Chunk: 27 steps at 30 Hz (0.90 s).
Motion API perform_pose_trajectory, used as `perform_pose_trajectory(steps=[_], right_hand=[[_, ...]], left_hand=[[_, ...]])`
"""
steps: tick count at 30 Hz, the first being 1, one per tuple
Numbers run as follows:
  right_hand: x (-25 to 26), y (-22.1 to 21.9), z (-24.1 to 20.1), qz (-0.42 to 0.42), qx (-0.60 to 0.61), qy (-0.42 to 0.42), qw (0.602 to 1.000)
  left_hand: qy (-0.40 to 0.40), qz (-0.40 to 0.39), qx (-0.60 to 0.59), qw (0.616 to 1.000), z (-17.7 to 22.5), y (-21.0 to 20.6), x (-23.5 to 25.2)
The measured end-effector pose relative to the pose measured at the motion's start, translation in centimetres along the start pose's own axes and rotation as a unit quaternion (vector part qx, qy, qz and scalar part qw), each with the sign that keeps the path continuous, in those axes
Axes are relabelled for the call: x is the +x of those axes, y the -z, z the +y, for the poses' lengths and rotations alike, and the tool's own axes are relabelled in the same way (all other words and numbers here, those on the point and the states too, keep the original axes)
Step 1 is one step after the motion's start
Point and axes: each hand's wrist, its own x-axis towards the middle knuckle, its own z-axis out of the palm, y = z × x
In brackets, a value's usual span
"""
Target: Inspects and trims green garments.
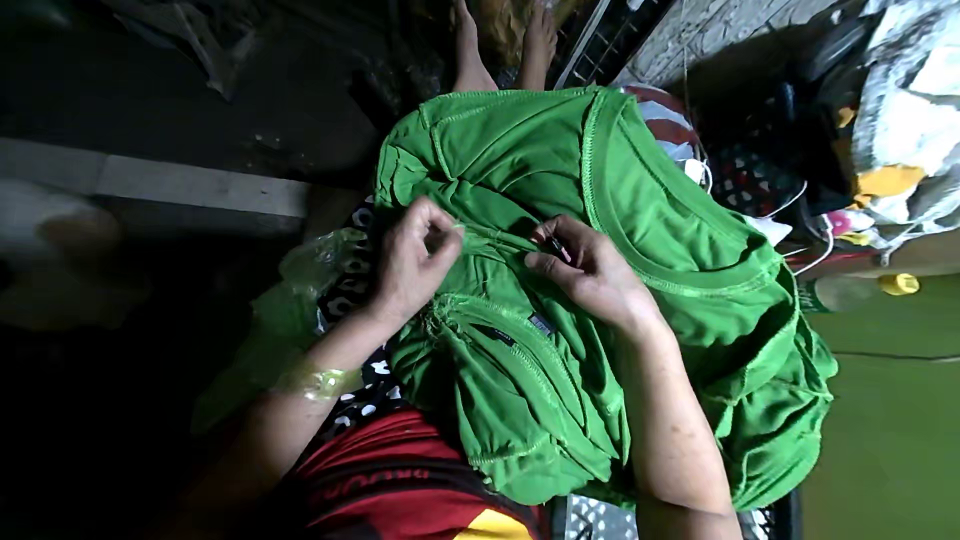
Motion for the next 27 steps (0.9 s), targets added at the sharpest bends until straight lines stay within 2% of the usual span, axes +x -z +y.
perform_pose_trajectory(steps=[3, 6, 7, 9, 11, 13, 19, 27], right_hand=[[0.1, -0.1, 0.2, 0.036, -0.022, -0.023, 0.999], [0.1, -0.9, -0.4, 0.067, -0.06, -0.055, 0.994], [-0.2, -1.3, -0.9, 0.078, -0.074, -0.061, 0.992], [-0.5, -1.8, -1.1, 0.093, -0.094, -0.058, 0.989], [-0.7, -1.9, -1.0, 0.099, -0.094, -0.048, 0.99], [-0.7, -1.8, -0.9, 0.1, -0.092, -0.043, 0.99], [-0.8, -1.9, -0.4, 0.099, -0.087, -0.028, 0.991], [-0.8, -1.9, -0.4, 0.107, -0.085, -0.026, 0.99]], left_hand=[[0.055, -0.031, -0.027, 0.998, -0.1, 1.0, 0.5], [0.082, -0.069, 0.052, 0.993, -0.6, 0.5, 0.5], [0.073, -0.074, 0.083, 0.991, -0.4, 0.3, 0.5], [0.002, -0.049, 0.118, 0.992, 0.1, 0.1, 0.5], [-0.074, 0.004, 0.109, 0.991, 0.3, 0.0, 0.7], [-0.095, 0.029, 0.082, 0.992, 0.8, 0.0, 0.8], [0.06, -0.051, 0.045, 0.996, 1.9, -0.9, 1.3], [0.019, -0.028, 0.065, 0.997, 2.0, -2.6, 1.4]])
